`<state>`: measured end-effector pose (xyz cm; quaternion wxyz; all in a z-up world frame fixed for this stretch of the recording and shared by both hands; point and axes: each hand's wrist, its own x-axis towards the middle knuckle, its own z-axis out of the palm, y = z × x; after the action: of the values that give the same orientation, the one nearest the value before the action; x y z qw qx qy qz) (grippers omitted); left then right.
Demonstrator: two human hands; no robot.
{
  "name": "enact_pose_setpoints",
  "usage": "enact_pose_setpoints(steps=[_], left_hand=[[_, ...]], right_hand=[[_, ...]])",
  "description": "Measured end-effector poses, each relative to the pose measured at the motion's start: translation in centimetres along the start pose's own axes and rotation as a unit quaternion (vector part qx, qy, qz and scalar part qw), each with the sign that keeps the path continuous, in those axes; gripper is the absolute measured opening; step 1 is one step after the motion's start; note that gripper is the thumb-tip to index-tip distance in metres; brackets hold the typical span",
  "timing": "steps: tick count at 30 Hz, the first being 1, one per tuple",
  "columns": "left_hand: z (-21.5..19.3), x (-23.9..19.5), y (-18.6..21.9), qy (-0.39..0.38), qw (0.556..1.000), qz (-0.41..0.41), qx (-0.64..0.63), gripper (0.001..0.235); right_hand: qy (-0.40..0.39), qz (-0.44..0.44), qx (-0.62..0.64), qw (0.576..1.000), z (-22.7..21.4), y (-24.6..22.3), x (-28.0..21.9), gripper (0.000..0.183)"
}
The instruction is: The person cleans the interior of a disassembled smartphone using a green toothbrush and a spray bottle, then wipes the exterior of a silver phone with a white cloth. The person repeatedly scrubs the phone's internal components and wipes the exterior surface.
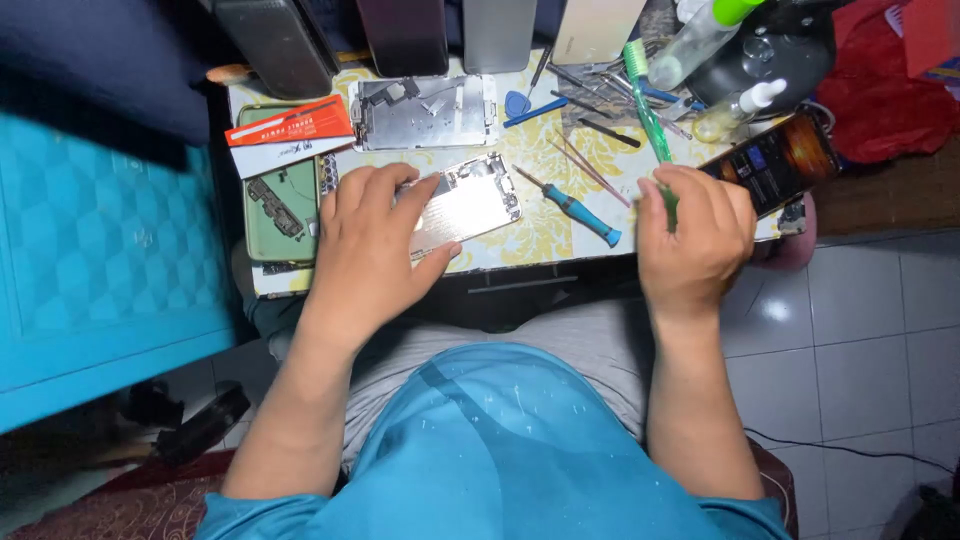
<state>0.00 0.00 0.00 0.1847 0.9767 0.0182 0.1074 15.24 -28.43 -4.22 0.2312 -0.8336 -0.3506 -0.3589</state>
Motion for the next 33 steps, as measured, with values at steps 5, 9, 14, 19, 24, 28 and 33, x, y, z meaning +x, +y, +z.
enact_pose_setpoints(steps=[5,9,14,19,24,28,33], left_hand=[[1.5,-0.3,0.5,0.032,0.999,0.026,-0.011,0.062],[3.0,-0.3,0.5,0.075,0.996,0.041,0.005,0.065],[4.1,-0.2,0.0,0.088,0.995,0.044,0.009,0.059],[4.1,-0.3,0.3,0.089,0.995,0.037,0.021,0.055],[4.1,-0.3,0.4,0.072,0.997,0.035,0.023,0.052],[4.2,-0.2,0.1,0.069,0.996,0.046,0.018,0.053],[4.0,-0.1,0.3,0.063,0.997,0.031,0.023,0.054]], right_hand=[[-0.091,0.041,-0.095,0.990,0.5,1.1,0.2,0.016],[-0.088,0.044,-0.126,0.987,1.9,1.9,-0.5,0.016],[-0.086,0.060,-0.009,0.994,-2.7,-3.7,1.6,0.023],[-0.214,0.083,0.103,0.968,-4.7,-8.7,-2.0,0.037],[-0.319,0.136,0.074,0.935,-6.2,-10.1,-4.0,0.044],[-0.293,0.099,0.031,0.950,-3.9,-9.8,-4.3,0.048],[-0.292,0.091,0.067,0.950,-4.8,-9.6,-4.2,0.043]])
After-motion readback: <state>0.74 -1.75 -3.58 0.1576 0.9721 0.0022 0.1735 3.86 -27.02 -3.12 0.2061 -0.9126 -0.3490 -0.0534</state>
